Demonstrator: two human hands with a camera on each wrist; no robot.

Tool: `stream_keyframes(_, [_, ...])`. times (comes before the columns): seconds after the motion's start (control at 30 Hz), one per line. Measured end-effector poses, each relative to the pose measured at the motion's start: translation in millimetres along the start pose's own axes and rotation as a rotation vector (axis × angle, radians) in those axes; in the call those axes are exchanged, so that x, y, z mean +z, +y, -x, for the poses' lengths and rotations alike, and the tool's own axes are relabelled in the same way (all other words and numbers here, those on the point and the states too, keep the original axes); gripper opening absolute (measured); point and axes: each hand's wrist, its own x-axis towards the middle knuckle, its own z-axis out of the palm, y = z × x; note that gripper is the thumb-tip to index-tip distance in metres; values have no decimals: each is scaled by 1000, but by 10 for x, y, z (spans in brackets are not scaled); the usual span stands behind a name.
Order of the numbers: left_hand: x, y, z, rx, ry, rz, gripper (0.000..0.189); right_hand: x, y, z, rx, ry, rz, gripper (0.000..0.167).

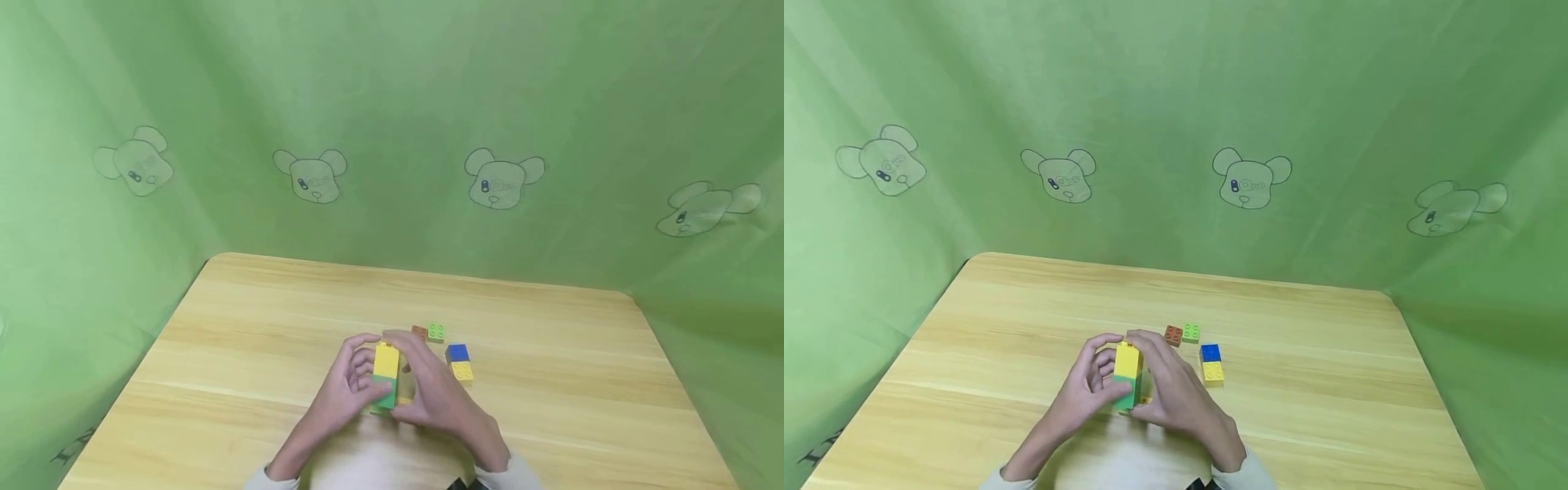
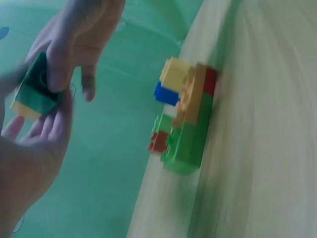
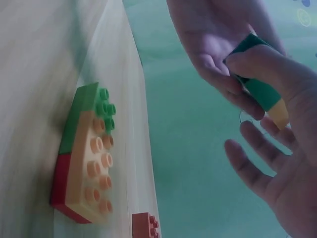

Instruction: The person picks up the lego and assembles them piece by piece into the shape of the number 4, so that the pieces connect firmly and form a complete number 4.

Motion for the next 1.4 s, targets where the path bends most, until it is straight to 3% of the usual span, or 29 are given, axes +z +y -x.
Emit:
stream_keyframes(0.13, [-21, -20, 21, 34, -57, -17, 94, -22, 2, -5, 67, -31, -35, 103])
stream_keyframes(0.2, [-17, -18, 21, 32, -55, -31, 95, -31, 2, 2, 87, -46, -36, 105])
stream_keyframes(0.6, [-17, 16, 31, 16, 11, -48, 80, -14, -33, 1, 47, -49, -23, 99])
stream_keyframes(0.8, [-58, 43, 23, -15, 15, -79, 73, 11, -44, -7, 52, -69, -20, 108])
stream_keyframes(0.9, [-107, 54, 14, -45, 40, -159, 69, 12, -35, 7, 92, -111, -27, 116])
stream_keyframes(1.03, [-219, 1, 9, -43, 135, -396, 62, -43, -14, 51, 204, -147, -41, 111])
stream_keyframes(1.13, [-343, -89, 13, -29, 198, -580, 66, -95, 54, 92, 212, -87, 9, 94])
stream_keyframes(1.27, [-478, -198, 46, -30, 208, -745, 70, -153, 202, 169, 170, 55, 158, 69])
stream_keyframes(1.4, [-546, -258, 77, -49, 208, -864, 53, -226, 321, 269, 263, 97, 292, 56])
